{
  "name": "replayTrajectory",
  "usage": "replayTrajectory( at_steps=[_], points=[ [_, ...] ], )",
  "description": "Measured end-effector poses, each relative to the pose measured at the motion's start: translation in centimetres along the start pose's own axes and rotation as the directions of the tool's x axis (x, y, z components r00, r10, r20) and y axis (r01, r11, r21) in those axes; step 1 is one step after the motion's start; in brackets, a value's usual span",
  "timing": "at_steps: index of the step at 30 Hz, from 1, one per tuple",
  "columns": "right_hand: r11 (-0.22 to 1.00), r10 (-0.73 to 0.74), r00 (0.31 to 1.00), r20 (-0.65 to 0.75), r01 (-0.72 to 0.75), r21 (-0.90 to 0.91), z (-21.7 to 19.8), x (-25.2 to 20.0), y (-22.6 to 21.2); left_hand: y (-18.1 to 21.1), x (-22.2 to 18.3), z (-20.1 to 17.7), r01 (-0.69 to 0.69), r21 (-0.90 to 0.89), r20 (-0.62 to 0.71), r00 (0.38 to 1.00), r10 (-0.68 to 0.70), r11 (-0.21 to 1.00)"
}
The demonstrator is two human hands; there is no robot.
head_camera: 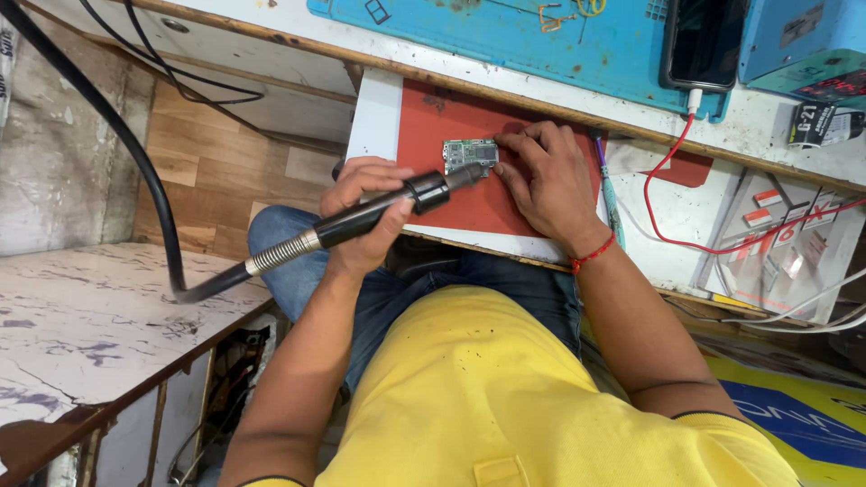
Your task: The person scrapes a small circuit board with a metal tool, then uses a hot air gun to heat specific areas. The person continues to scrape and adjust the board throughout the clip.
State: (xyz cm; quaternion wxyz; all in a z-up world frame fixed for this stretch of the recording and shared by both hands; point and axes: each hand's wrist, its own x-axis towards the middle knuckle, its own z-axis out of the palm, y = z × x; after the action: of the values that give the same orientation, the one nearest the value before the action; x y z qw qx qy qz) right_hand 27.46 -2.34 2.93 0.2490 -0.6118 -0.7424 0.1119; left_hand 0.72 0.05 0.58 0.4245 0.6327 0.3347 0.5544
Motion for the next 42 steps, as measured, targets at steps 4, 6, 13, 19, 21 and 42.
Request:
replayTrajectory(
  at_steps=[4,6,13,19,21,42],
  points=[
    [1.0,-0.023,1.0,-0.013,0.023,0.005,0.0,0.0,0.1,0.0,0.0,-0.1,-0.004,0.005,0.005,1.0,0.004,1.0],
    [1.0,-0.011,1.0,0.004,0.011,0.017,-0.1,-0.1,0.2,0.0,-0.1,0.0,-0.011,0.005,0.015,1.0,0.011,1.0],
    [1.0,0.008,1.0,0.026,-0.008,0.03,-0.2,-0.1,0.0,0.1,-0.3,0.1,-0.009,0.0,0.013,1.0,0.009,1.0],
    [1.0,-0.004,1.0,0.011,0.004,0.026,-0.4,0.2,-0.4,0.2,-0.2,-0.1,-0.008,-0.015,0.023,1.0,0.008,1.0],
    [1.0,-0.003,1.0,0.015,0.002,0.026,-0.5,0.0,-0.5,0.3,-0.5,0.1,-0.017,-0.014,0.02,1.0,0.018,1.0],
    [0.999,0.039,0.998,0.039,-0.039,-0.003,-0.6,0.6,-1.2,-0.2,-0.7,-0.6,-0.047,0.0,-0.079,0.996,0.047,0.999]
  ],
)
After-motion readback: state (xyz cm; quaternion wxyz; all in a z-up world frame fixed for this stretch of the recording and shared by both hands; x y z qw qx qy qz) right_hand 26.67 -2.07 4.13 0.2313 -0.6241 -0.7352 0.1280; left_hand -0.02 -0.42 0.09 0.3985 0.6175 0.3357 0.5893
